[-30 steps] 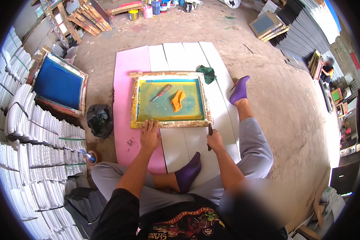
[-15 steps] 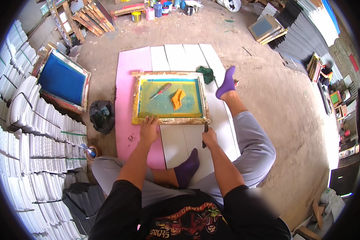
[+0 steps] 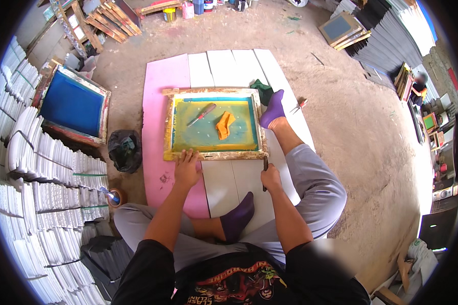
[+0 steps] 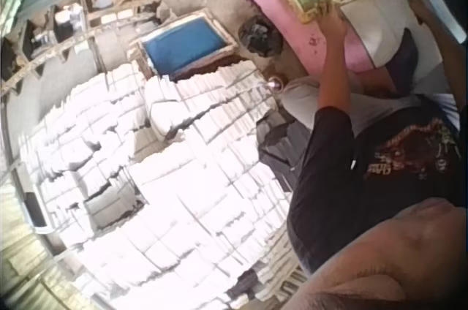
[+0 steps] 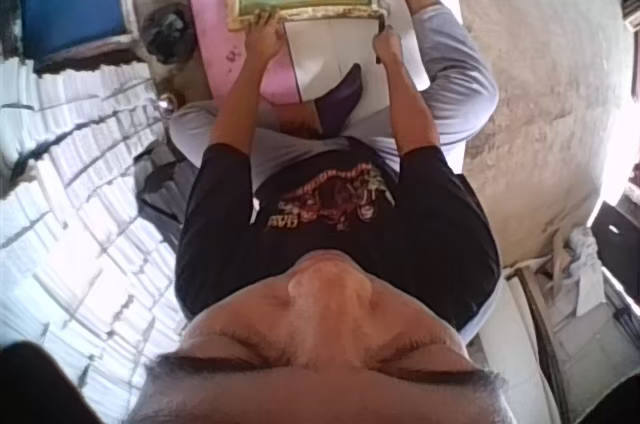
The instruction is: The person sits on the floor and uses pliers and a small tool to scrape and adjust the mesh and frame of a screen printing frame. They repeatedly scrape along the edges and corners, removing debris and repositioning the mesh.
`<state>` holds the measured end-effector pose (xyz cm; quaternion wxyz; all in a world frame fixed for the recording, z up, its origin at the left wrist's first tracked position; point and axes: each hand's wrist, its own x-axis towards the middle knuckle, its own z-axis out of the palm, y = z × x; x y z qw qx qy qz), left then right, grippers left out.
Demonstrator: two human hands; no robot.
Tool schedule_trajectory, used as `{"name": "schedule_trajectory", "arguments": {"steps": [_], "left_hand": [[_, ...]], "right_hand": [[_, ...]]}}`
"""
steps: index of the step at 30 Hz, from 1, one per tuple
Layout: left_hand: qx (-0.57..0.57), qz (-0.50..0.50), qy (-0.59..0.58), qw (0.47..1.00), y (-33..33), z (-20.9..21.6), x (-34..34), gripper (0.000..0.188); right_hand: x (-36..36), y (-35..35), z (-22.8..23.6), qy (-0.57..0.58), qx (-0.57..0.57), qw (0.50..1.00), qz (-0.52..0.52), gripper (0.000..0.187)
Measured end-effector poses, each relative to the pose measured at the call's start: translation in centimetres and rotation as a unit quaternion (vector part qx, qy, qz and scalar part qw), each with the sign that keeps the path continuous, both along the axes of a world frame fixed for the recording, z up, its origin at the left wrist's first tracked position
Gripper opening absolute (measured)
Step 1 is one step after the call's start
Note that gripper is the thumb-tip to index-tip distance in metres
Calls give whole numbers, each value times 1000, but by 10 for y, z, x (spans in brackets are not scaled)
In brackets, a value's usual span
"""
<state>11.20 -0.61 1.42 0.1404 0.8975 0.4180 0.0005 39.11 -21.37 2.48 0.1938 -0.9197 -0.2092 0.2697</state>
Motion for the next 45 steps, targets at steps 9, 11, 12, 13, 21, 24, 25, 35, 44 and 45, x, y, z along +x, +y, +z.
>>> {"name": "schedule_trajectory", "arguments": {"steps": [9, 11, 12, 13, 21, 24, 25, 35, 44, 45], "left_hand": [[-2, -6, -25, 1000, -1, -5, -4, 85], [0, -5, -32, 999, -2, -5, -5, 85], [-1, -3, -33, 999, -3, -4, -6, 86], [-2, -2, -37, 999, -3, -3, -4, 86], [-9, 1, -50, 999, -2, -1, -5, 86], [-10, 3, -57, 998, -2, -2, -6, 86], [-11, 2, -59, 998, -3, -1, -6, 86], [-8, 1, -79, 997, -4, -3, -4, 85], [-15, -12, -318, 948, -24, 14, 17, 37], [-66, -6, -372, 926, -31, 13, 22, 27]], "right_hand": [[-5, 3, -4, 3, 27, 1000, 10, 28], [-6, 7, 2, -4, 21, 1000, 15, 28], [-7, 7, 4, -7, 19, 1000, 18, 28], [-6, 7, 3, -15, 16, 1000, 22, 28], [-5, 12, 4, -48, 23, 998, 28, 29], [-1, 12, 7, -32, -12, 999, 39, 28], [0, 9, 1, -57, -9, 997, 41, 25], [6, 7, 5, 290, 141, 933, -160, 10], [-50, 33, 31, 409, 180, 894, -8, 12], [-63, 40, 39, 428, 167, 888, 7, 13]]}}
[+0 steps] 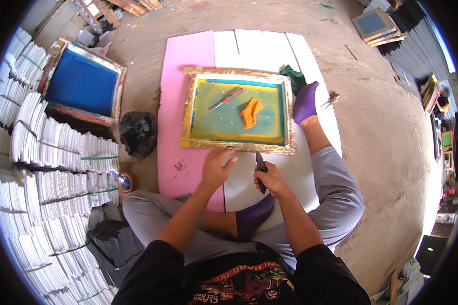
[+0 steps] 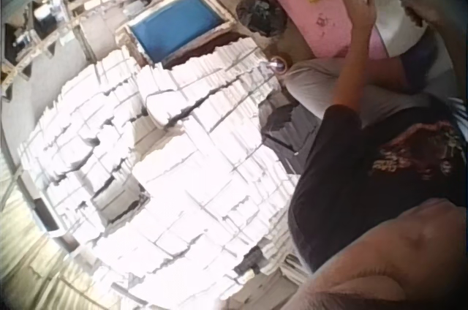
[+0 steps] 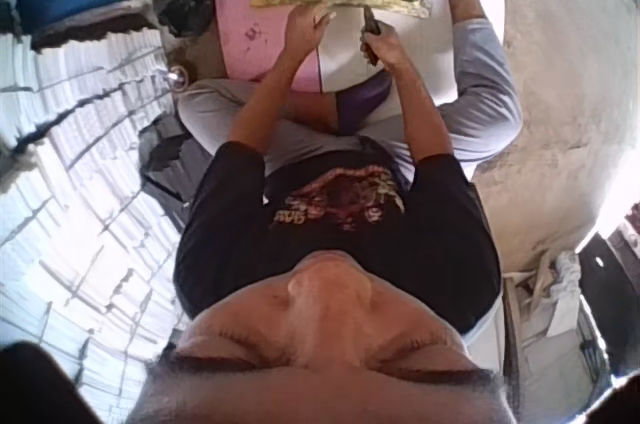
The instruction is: The person sits on the floor and uses pliers and a small tool to scrape and adjust the mesh and frame of a screen printing frame. They repeatedly scrape along the edges and corners, removing debris and repositioning the mesh.
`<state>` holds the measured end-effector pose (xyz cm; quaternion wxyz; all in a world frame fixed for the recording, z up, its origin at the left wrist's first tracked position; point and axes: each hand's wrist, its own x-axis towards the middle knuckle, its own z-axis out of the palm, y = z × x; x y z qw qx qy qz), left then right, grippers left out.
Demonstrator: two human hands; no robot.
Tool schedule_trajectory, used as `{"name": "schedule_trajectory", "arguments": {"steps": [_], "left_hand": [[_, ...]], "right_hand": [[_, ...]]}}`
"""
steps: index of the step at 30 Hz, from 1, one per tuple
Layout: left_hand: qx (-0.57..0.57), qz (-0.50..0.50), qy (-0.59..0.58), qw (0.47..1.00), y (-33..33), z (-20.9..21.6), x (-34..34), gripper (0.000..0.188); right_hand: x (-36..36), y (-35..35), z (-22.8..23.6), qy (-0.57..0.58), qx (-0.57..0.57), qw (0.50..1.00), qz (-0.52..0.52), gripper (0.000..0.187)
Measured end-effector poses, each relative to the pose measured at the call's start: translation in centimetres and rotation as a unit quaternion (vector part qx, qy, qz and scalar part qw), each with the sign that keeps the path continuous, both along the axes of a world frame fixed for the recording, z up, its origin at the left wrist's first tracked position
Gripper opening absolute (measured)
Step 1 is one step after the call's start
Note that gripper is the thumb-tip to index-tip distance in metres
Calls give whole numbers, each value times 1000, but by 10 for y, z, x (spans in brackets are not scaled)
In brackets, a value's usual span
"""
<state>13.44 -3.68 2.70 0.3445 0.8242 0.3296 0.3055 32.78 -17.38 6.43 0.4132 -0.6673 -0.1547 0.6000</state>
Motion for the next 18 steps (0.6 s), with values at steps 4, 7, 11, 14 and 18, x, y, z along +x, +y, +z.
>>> {"name": "schedule_trajectory", "arguments": {"steps": [4, 7, 11, 14, 18], "left_hand": [[-160, 29, -110, 981, -21, -8, 4, 18], [-226, 131, -59, 964, -24, -6, -20, 15], [-224, 140, -20, 964, -14, -19, -63, 16], [-141, 175, 51, 973, -7, -22, -82, 18], [-109, 284, 93, 948, 2, -39, -104, 22]], "right_hand": [[-44, 21, 5, 43, -1, 996, 77, 14], [-67, 31, -4, 63, 6, 991, 120, 14], [-98, 45, -15, 98, 22, 981, 167, 18], [-114, 56, -23, 121, 1, 972, 201, 24], [-126, 61, -30, 114, -19, 969, 220, 31]]}}
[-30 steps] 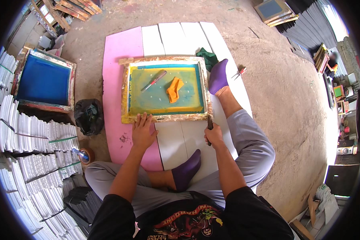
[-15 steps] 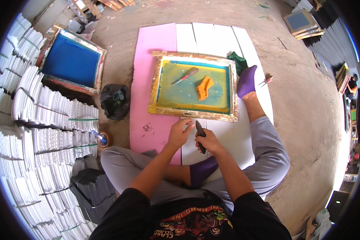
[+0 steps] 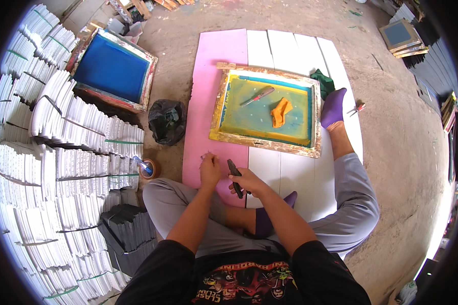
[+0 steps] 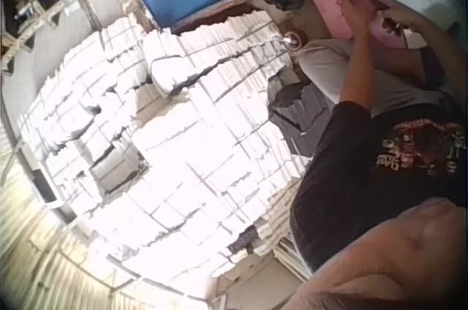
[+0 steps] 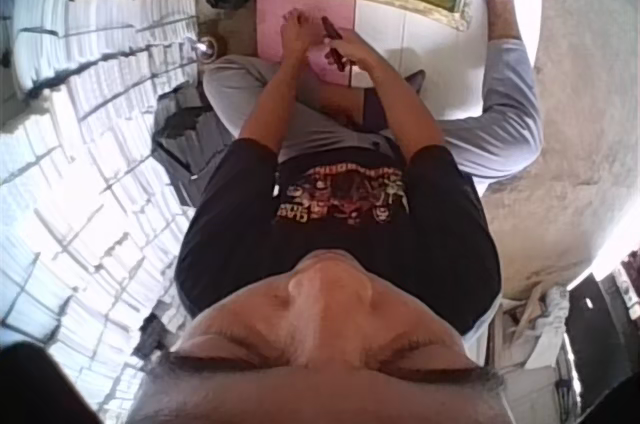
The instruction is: The person sits on the floor and uses pliers and a small tool to scrape and adjust the mesh and frame of a screen printing frame. They repeatedly scrape along the edges and corners, removing debris and repositioning the mesh.
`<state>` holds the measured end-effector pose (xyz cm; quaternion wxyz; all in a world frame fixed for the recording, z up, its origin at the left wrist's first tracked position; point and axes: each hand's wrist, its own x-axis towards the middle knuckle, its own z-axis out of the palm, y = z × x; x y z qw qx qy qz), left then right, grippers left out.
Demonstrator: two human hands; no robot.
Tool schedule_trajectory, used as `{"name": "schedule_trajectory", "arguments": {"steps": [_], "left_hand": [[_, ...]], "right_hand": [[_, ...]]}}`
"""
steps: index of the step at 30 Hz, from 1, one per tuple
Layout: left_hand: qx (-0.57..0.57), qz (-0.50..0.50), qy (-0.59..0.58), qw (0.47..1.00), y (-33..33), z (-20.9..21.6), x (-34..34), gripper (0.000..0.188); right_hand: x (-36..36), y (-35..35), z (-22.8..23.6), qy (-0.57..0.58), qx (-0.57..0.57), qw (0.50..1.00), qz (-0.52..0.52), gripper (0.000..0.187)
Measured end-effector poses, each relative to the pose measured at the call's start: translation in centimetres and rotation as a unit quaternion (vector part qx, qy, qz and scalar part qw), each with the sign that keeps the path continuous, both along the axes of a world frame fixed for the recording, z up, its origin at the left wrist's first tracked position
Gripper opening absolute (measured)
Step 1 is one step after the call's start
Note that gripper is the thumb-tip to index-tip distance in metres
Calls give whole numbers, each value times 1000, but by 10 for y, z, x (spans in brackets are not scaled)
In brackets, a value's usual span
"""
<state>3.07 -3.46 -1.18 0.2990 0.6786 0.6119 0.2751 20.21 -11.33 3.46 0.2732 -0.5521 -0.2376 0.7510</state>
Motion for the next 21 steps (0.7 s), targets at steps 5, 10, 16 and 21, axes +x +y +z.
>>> {"name": "schedule_trajectory", "arguments": {"steps": [5, 10, 16, 21], "left_hand": [[-91, 75, 55, 992, 12, -2, -16, 24], [-75, 60, 151, 984, 3, 23, 13, 24], [193, -171, 109, 960, -19, 15, 76, 31], [228, -274, 132, 925, -37, 31, 122, 48]], "right_hand": [[26, -18, 0, -37, -8, 997, -66, 30], [78, -46, -20, -180, 14, 964, -198, 30], [146, -80, -23, -474, -16, 857, -201, 25], [165, -87, 1, -532, -62, 825, -180, 31]]}}
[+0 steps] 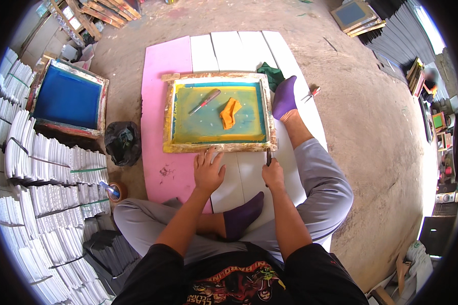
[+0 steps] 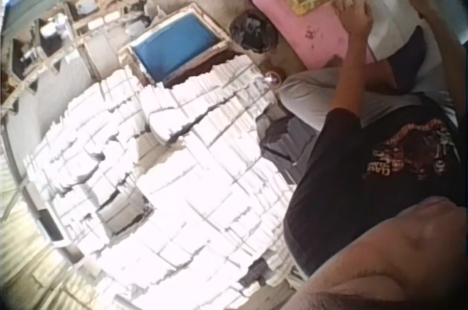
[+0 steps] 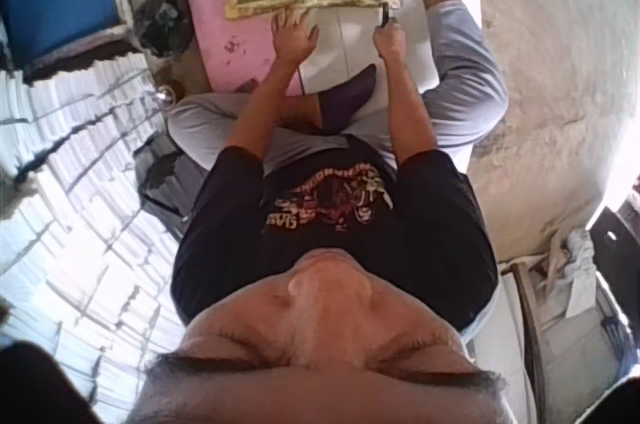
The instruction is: The person sits on the floor and uses pliers and a small tool to scrape and adjust the mesh and frame of a screen printing frame. They repeatedly scrape along the edges and corners, removing debris and repositioning the mesh.
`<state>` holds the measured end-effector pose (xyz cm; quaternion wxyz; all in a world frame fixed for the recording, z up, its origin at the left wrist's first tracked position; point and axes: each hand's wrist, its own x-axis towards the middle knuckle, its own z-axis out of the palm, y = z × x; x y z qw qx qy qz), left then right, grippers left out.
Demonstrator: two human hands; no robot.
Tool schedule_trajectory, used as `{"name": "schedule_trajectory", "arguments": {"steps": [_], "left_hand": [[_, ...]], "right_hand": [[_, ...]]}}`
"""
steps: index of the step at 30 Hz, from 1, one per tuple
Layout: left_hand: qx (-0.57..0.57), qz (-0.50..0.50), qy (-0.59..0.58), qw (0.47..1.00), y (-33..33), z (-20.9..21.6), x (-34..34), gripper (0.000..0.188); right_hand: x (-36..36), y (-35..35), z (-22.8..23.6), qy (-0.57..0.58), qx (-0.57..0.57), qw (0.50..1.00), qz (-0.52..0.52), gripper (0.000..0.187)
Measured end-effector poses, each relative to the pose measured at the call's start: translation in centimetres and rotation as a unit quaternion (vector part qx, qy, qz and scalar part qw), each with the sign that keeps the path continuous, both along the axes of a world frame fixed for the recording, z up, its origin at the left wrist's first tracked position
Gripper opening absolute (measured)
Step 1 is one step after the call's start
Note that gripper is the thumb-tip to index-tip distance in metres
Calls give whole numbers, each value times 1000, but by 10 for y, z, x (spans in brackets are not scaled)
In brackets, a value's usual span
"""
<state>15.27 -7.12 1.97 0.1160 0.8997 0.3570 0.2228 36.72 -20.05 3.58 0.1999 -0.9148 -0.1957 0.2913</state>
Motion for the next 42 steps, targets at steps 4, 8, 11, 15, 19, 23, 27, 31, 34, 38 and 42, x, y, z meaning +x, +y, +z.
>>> {"name": "schedule_trajectory", "arguments": {"steps": [4, 8, 11, 15, 19, 23, 27, 31, 34, 38, 42], "left_hand": [[-23, -14, 11, 1000, -6, -5, 12, 51], [-33, -21, 13, 999, -10, -11, 9, 53], [-40, -16, 18, 999, -12, -12, 8, 51], [-45, -13, 13, 999, -13, -15, 7, 48], [-48, -17, 16, 999, -13, -15, 7, 45], [-48, -16, 14, 999, -14, -17, 6, 44], [-53, -15, 23, 998, -15, -19, 6, 43], [-55, -13, 27, 998, -16, -22, 7, 42], [-51, -12, 24, 998, -16, -24, 8, 42], [-50, -9, 22, 998, -16, -24, 9, 42], [-53, -8, 23, 998, -17, -22, 8, 41]], "right_hand": [[4, 1, -4, -16, -25, 999, 32, 32], [3, 6, 4, -19, -44, 998, 42, 31], [5, 6, 2, -28, -54, 996, 58, 32], [2, 10, 9, -32, -76, 994, 69, 33], [-1, 11, 16, -51, -88, 993, 53, 31], [-1, 14, 22, -57, -90, 992, 64, 29], [6, 16, 23, -52, -112, 987, 100, 35], [6, 18, 24, -70, -110, 987, 91, 31], [3, 20, 24, -90, -114, 985, 88, 31], [5, 20, 22, -83, -126, 985, 80, 33], [13, 9, 2, -88, -83, 990, 78, 35]]}}
